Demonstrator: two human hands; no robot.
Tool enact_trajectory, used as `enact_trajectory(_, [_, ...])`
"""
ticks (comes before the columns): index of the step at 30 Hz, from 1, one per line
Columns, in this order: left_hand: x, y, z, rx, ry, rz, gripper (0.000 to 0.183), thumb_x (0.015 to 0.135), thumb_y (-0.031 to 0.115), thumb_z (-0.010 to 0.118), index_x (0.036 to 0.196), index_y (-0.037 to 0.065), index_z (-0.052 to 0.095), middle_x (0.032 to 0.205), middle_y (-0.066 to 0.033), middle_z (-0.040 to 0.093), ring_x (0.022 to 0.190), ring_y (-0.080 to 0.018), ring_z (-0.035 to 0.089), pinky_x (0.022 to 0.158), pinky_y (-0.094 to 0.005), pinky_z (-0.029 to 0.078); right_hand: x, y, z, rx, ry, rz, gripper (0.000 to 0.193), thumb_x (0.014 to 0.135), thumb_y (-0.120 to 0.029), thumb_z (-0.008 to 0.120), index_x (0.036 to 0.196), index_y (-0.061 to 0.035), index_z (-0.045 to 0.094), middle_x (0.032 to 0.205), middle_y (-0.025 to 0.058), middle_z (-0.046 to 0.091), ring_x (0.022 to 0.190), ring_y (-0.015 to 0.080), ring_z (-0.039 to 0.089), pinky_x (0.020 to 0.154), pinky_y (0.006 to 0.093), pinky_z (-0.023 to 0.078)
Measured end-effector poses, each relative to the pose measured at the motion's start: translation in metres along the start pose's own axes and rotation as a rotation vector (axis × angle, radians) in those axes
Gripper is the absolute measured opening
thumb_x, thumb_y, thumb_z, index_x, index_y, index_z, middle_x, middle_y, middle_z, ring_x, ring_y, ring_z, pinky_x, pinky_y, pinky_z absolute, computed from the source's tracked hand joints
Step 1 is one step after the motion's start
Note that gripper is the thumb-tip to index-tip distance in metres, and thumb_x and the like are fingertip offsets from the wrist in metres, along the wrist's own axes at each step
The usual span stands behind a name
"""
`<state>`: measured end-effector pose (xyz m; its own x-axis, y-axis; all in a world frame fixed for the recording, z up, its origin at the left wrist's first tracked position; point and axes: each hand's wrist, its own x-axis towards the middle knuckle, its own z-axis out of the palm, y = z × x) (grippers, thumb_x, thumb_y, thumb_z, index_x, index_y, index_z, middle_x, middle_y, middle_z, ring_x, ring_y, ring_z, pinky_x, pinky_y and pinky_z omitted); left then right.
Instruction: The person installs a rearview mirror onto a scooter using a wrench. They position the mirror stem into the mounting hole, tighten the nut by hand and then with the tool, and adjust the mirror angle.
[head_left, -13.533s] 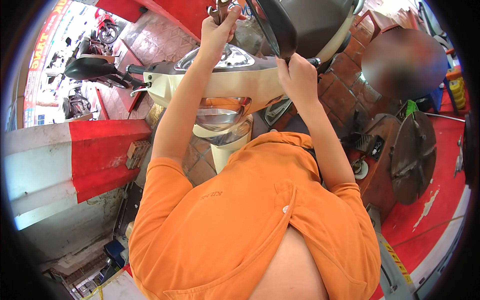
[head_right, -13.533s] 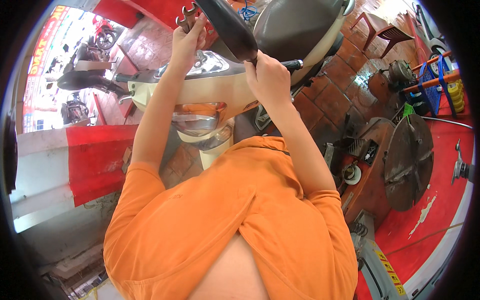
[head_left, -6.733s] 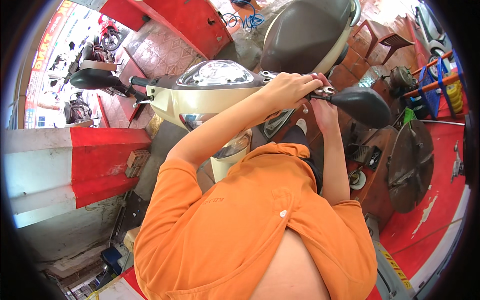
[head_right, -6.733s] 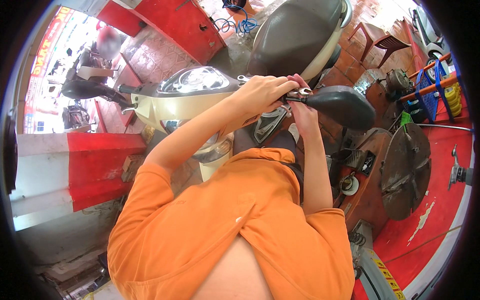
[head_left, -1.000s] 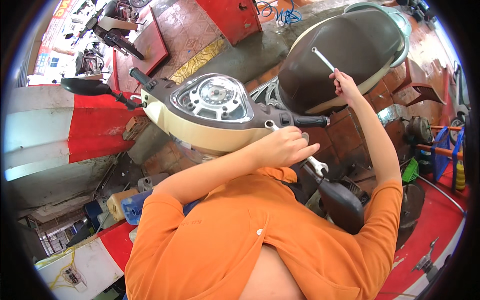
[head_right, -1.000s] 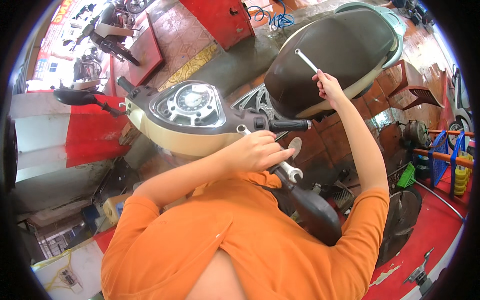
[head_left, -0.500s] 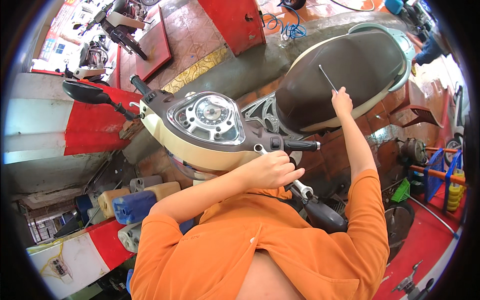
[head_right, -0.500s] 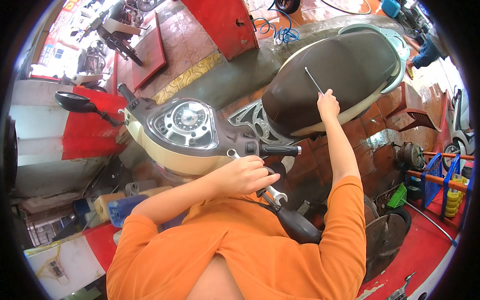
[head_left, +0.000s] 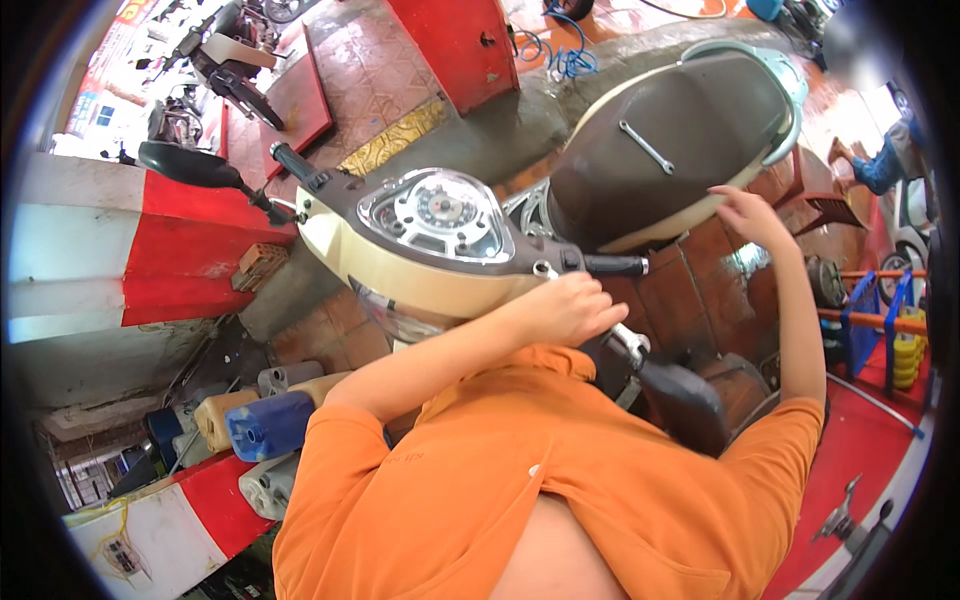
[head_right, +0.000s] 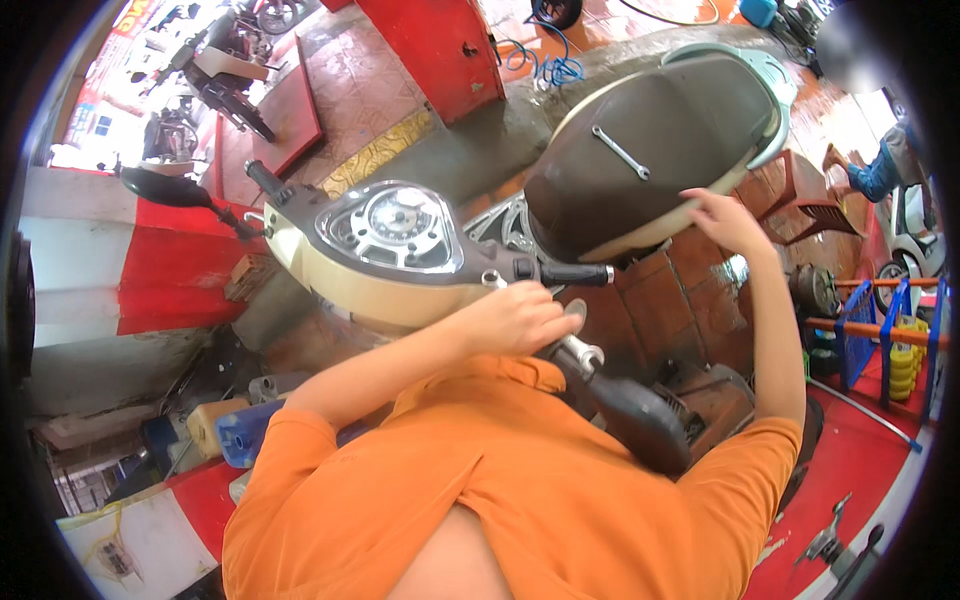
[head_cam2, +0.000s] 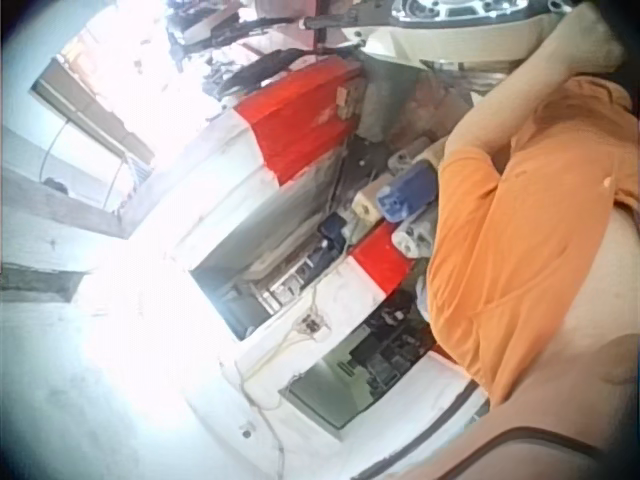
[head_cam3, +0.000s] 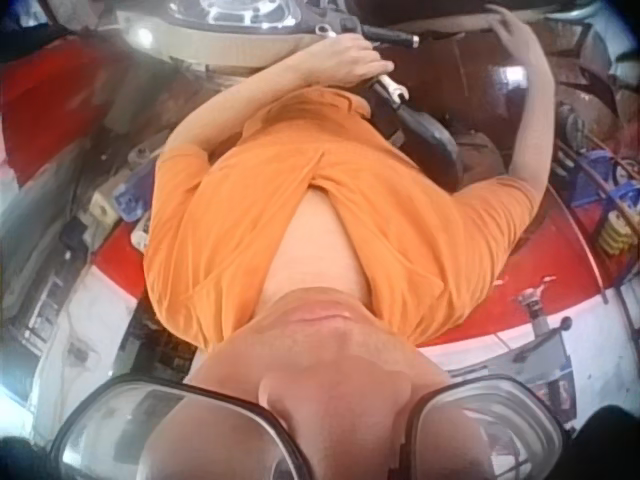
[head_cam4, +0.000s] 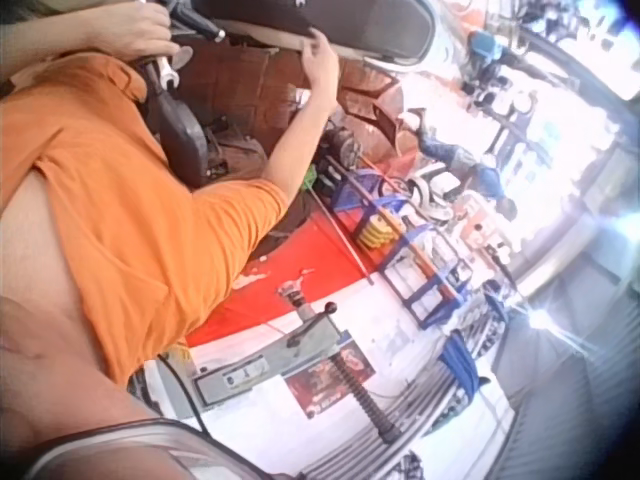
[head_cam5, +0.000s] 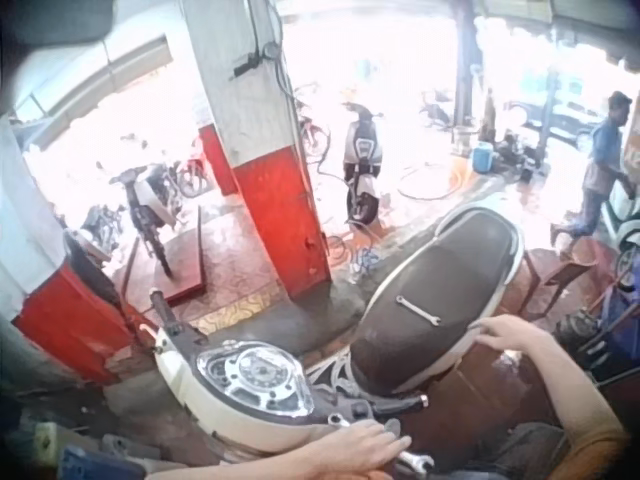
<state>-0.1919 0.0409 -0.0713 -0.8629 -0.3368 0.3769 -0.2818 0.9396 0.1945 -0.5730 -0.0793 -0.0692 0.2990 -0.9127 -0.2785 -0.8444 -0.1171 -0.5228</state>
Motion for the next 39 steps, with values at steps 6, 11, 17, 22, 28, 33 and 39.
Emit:
enact_trajectory(6, [-0.003,-0.001,0.009,-0.104,0.026,-0.016,0.031,0.078,0.012,0.063,0.109,0.008,0.065,0.074,-0.0026,0.060,0.073,-0.0216,0.063,0.069,-0.0345,0.048,-0.194,-0.018,0.056,0.919,1.073,0.264,0.034,0.100,-0.020,0.052,0.130,-0.0047,0.057,0.096,0.0061,0.065,0.086,0.0110,0.061,0.077,0.0249,0.052])
enact_trajectory(11, [0.001,-0.002,0.003,-0.132,0.021,0.038,0.034,0.073,0.010,0.067,0.107,0.009,0.063,0.077,-0.0029,0.065,0.078,-0.0229,0.065,0.072,-0.0357,0.050,-0.245,-0.129,0.266,1.400,1.049,0.656,0.041,0.093,-0.020,0.061,0.131,-0.0066,0.055,0.116,0.0100,0.064,0.104,0.0201,0.062,0.088,0.0358,0.053])
enact_trajectory(17, [0.003,-0.001,-0.007,-0.200,-0.050,-0.012,0.043,0.067,0.006,0.069,0.110,0.010,0.063,0.084,-0.0079,0.068,0.085,-0.0289,0.066,0.078,-0.0408,0.051,-0.161,-0.278,0.251,1.698,0.681,0.099,0.064,0.092,-0.026,0.067,0.147,-0.0110,0.037,0.135,0.0104,0.053,0.118,0.0213,0.056,0.095,0.0399,0.050])
enact_trajectory(22, [0.004,-0.002,-0.006,-0.217,-0.094,0.038,0.044,0.069,0.013,0.073,0.112,0.009,0.061,0.085,-0.0098,0.067,0.085,-0.0311,0.066,0.077,-0.0428,0.050,-0.135,-0.255,0.224,1.790,0.855,0.007,0.036,0.104,-0.023,0.050,0.138,-0.0125,0.042,0.127,0.0052,0.054,0.113,0.0155,0.057,0.091,0.0385,0.053])
enact_trajectory(28, [0.006,-0.004,-0.015,-0.212,-0.129,0.099,0.057,0.071,0.017,0.075,0.123,0.005,0.055,0.096,-0.0085,0.068,0.090,-0.0309,0.067,0.082,-0.0430,0.051,-0.138,-0.244,0.240,1.686,0.803,-0.217,0.036,0.102,-0.013,0.054,0.136,-0.0108,0.041,0.126,0.0059,0.054,0.116,0.0164,0.056,0.096,0.0389,0.051])
enact_trajectory(33, [0.004,-0.009,-0.008,-0.213,-0.109,0.117,0.085,0.072,0.016,0.075,0.147,0.005,0.039,0.111,-0.0107,0.069,0.105,-0.0300,0.066,0.112,-0.0556,0.035,-0.145,-0.206,0.247,1.478,0.680,-0.197,0.033,0.094,0.001,0.062,0.125,-0.0058,0.054,0.132,0.0098,0.055,0.108,0.0170,0.061,0.098,0.0329,0.051])
enact_trajectory(39, [0.005,-0.010,-0.010,-0.192,-0.280,0.032,0.097,0.067,0.005,0.069,0.155,0.008,0.026,0.120,-0.0076,0.066,0.118,-0.0299,0.061,0.118,-0.0629,0.015,-0.134,-0.191,0.243,1.274,0.766,-0.183,0.022,0.092,0.005,0.060,0.113,-0.0039,0.061,0.123,0.0122,0.062,0.107,0.0195,0.064,0.096,0.0313,0.052])
